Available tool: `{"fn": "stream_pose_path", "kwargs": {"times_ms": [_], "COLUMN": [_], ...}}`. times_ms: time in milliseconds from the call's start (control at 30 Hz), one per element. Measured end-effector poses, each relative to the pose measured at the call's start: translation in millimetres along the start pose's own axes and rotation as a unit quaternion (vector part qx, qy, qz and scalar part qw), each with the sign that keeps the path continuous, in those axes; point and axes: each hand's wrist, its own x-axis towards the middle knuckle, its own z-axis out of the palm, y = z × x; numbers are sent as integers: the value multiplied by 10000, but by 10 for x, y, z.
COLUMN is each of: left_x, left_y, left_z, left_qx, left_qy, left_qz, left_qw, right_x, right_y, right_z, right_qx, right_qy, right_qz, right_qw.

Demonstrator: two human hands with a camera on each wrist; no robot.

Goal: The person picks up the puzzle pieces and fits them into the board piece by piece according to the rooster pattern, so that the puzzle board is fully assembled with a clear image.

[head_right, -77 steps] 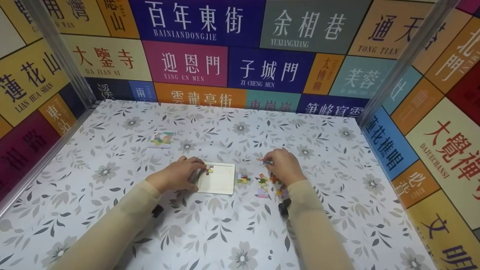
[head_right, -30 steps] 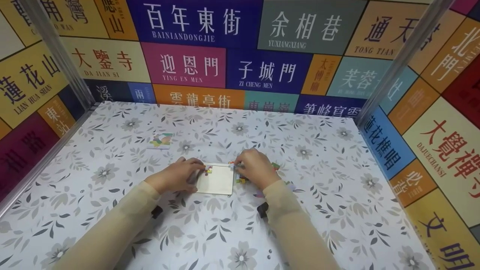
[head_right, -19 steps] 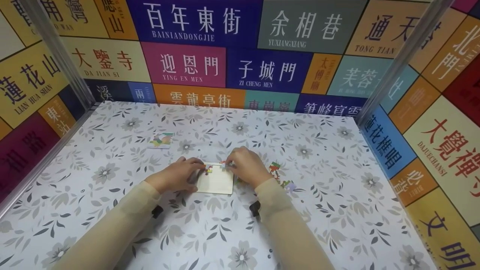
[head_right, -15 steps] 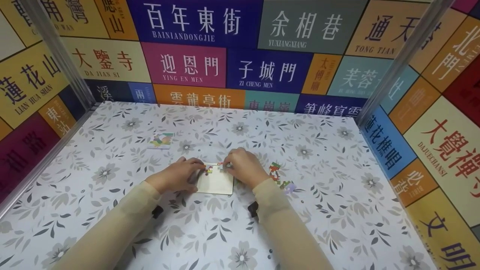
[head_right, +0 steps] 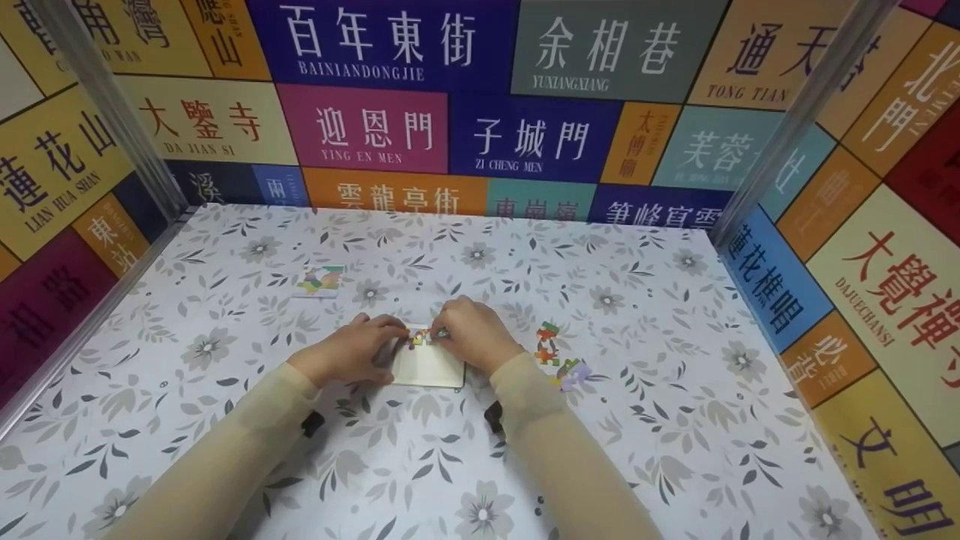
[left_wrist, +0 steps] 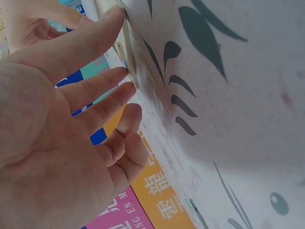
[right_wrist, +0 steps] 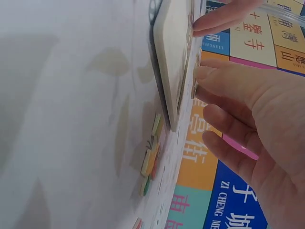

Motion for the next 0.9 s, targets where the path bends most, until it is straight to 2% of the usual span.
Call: {"fn": "stream_pose_path", "kwargs": {"times_ms": [200, 600, 900], "left_x": [-29, -24, -32], "left_y": [-8, 0, -10], "left_z": [-5, -2, -3], "left_qx": [11, 5, 3], "left_qy": [112, 106, 104], "left_qz": [97, 50, 80], "left_qw": [9999, 9999, 9999], "right_x": [41, 64, 58], "right_y": [-18, -37, -26], "right_z": [42, 33, 66], "right_qx": [-119, -248, -174], "right_qy": [7, -215, -184], "right_qz": [-168, -59, -114], "right_qw": [9998, 9994, 9996]}}
